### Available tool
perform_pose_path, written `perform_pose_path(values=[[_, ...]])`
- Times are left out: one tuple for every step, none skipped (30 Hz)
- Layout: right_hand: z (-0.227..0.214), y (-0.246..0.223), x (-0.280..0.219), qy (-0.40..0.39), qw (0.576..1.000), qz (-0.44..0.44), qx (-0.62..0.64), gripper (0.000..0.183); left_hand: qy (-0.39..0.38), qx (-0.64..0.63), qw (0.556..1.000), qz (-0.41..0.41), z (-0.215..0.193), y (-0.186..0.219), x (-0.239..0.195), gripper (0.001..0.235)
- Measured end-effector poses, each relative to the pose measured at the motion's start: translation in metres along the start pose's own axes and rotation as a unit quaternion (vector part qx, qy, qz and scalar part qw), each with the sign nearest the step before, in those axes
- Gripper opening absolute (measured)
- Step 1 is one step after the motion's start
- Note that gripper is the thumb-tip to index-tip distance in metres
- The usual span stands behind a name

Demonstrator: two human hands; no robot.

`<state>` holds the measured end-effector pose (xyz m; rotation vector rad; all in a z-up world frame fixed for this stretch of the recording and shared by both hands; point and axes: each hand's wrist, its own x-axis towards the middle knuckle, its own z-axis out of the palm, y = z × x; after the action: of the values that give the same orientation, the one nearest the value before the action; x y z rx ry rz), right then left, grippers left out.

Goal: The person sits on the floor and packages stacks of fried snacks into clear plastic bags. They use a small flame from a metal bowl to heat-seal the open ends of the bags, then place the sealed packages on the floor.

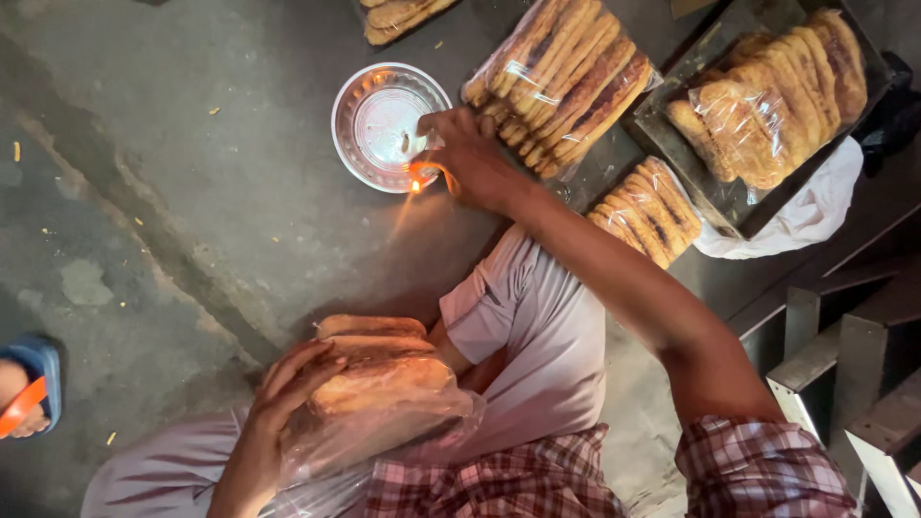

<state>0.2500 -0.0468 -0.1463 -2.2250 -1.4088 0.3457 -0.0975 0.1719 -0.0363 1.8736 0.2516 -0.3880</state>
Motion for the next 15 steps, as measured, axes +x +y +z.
perform_pose_path(values=[[-0.0004,-0.0011,0.0015,-0.006,1.000,0.005,-0.003,0.047,0.002,0.005,1.000,0.005,0.0005,-0.0008,0.0000,0.073],[-0.0003,-0.0029,0.0019,-0.011,1.000,0.010,-0.007,0.048,0.003,0.009,1.000,0.009,0.0002,-0.0015,-0.0011,0.073],[-0.0007,-0.0031,0.0035,-0.016,1.000,0.014,-0.011,0.049,0.006,0.015,1.000,0.014,-0.0002,-0.0023,0.0001,0.073],[-0.0005,-0.0040,0.0041,-0.018,1.000,0.016,-0.010,0.048,0.007,0.015,1.000,0.015,-0.0001,-0.0020,-0.0001,0.074],[-0.0006,-0.0040,0.0050,-0.020,1.000,0.018,-0.011,0.047,0.008,0.016,1.000,0.017,-0.0004,-0.0021,0.0011,0.075],[-0.0004,-0.0037,0.0062,-0.022,1.000,0.019,-0.011,0.046,0.010,0.017,1.000,0.019,-0.0009,-0.0018,0.0022,0.076],[0.0003,-0.0044,0.0045,-0.023,1.000,0.020,-0.008,0.046,0.013,0.026,0.999,0.023,-0.0009,-0.0005,0.0015,0.075],[0.0009,-0.0045,0.0029,-0.024,1.000,0.020,-0.005,0.046,0.017,0.035,0.999,0.026,-0.0001,0.0007,0.0015,0.074],[0.0022,-0.0044,0.0028,-0.025,0.999,0.021,-0.001,0.046,0.020,0.044,0.998,0.029,-0.0002,0.0016,0.0010,0.073],[0.0033,-0.0039,0.0019,-0.020,1.000,0.013,-0.003,0.046,0.016,0.033,0.999,0.018,-0.0006,0.0018,0.0009,0.074],[0.0049,-0.0030,0.0020,-0.015,1.000,0.005,-0.005,0.046,0.012,0.024,1.000,0.006,0.0000,0.0009,0.0007,0.075],[0.0063,-0.0016,0.0022,-0.010,1.000,-0.003,-0.007,0.045,0.009,0.014,1.000,-0.005,0.0003,-0.0006,0.0001,0.077],[0.0072,-0.0006,0.0012,-0.010,1.000,-0.006,-0.004,0.044,0.013,0.015,1.000,-0.001,0.0009,-0.0023,-0.0007,0.075],[0.0076,0.0008,0.0005,-0.010,1.000,-0.009,0.000,0.043,0.018,0.017,1.000,0.004,0.0015,-0.0041,-0.0013,0.074],[0.0075,0.0021,-0.0010,-0.010,1.000,-0.012,0.004,0.043,0.022,0.019,1.000,0.008,0.0017,-0.0055,-0.0016,0.073]])
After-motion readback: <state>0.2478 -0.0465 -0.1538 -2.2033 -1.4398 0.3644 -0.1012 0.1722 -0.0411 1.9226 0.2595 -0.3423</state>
